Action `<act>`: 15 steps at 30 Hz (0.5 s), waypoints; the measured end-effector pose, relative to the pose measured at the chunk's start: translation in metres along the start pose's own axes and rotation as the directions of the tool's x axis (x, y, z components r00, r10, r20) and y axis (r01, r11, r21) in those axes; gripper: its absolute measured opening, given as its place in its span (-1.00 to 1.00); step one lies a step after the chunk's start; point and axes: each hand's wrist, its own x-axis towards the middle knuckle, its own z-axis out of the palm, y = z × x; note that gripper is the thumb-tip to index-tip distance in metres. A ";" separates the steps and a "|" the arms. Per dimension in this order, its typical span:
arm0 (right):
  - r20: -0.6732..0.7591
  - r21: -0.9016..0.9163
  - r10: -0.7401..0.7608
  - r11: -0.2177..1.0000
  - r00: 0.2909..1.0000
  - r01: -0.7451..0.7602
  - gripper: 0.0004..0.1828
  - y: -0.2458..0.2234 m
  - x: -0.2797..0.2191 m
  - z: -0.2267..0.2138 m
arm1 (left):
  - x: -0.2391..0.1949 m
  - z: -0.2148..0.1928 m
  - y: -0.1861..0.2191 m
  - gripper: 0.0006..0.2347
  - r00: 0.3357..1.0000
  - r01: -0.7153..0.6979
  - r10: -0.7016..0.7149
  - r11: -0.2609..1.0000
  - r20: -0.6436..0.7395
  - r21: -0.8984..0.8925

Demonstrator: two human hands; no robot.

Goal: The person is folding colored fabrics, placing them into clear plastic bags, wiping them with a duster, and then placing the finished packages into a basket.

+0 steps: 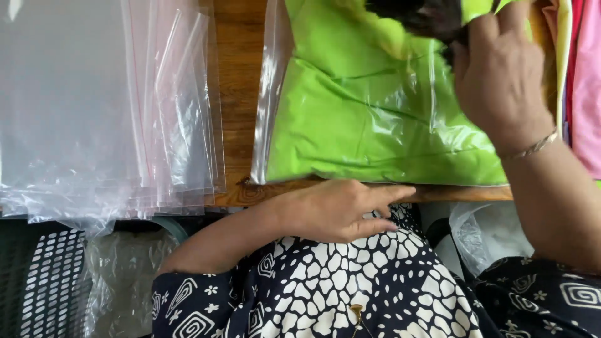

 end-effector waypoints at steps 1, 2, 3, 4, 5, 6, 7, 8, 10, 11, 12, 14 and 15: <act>0.092 0.103 0.027 0.994 0.995 -0.037 -0.82 -0.016 -0.010 -0.001 | 0.000 -0.001 -0.009 -0.57 0.896 -0.186 0.213 0.977 -0.389 0.106; 0.185 0.204 0.043 0.976 0.982 -0.081 -0.76 -0.032 -0.021 -0.002 | 0.001 -0.001 -0.017 -0.71 0.608 -0.319 0.421 0.906 -0.673 0.279; 0.190 0.205 0.048 0.975 0.981 -0.088 -0.76 -0.046 -0.035 -0.005 | 0.004 -0.005 -0.033 -0.71 0.612 -0.322 0.420 0.906 -0.670 0.274; 0.294 0.194 0.002 0.979 0.956 -0.061 -0.76 -0.060 -0.048 -0.009 | 0.007 -0.010 -0.049 -0.59 0.591 0.067 0.274 0.920 -0.759 0.385; 0.387 0.185 -0.043 0.982 0.921 -0.032 -0.75 -0.074 -0.059 -0.012 | 0.011 -0.017 -0.065 -0.45 0.503 0.450 0.165 0.788 -0.849 0.419; 0.385 0.183 -0.037 0.982 0.922 -0.037 -0.75 -0.071 -0.064 -0.012 | 0.013 -0.019 -0.069 -0.45 0.505 0.447 0.170 0.787 -0.846 0.425; 0.452 0.059 -0.007 0.998 0.892 -0.022 -0.77 -0.066 -0.069 -0.013 | 0.015 -0.020 -0.073 -0.40 0.613 0.554 -0.112 0.767 -0.782 0.324; 0.513 -0.065 0.033 0.998 0.858 0.001 -0.78 -0.062 -0.074 -0.014 | 0.017 -0.021 -0.078 -0.32 0.655 0.663 -0.386 0.706 -0.650 0.248; 0.344 -0.369 0.111 0.929 0.932 0.026 -0.85 -0.004 -0.096 0.013 | 0.016 -0.021 -0.076 -0.34 0.668 0.679 -0.421 0.682 -0.613 0.271; 0.153 -0.638 0.133 0.770 0.979 -0.005 -0.89 0.025 -0.108 0.026 | 0.016 -0.020 -0.076 -0.36 0.678 0.694 -0.458 0.657 -0.575 0.295; 0.155 -0.640 0.137 0.768 0.978 -0.006 -0.89 0.048 -0.104 0.034 | 0.017 -0.023 -0.074 -0.36 0.683 0.690 -0.455 0.660 -0.572 0.298; 0.405 -0.400 0.485 0.856 0.775 -0.326 -0.58 0.093 -0.103 0.048 | 0.017 -0.023 -0.069 -0.36 0.679 0.702 -0.496 0.653 -0.541 0.283; 0.395 -0.403 0.490 0.853 0.777 -0.333 -0.58 0.092 -0.107 0.045 | 0.018 -0.023 -0.069 -0.36 0.681 0.699 -0.487 0.654 -0.547 0.288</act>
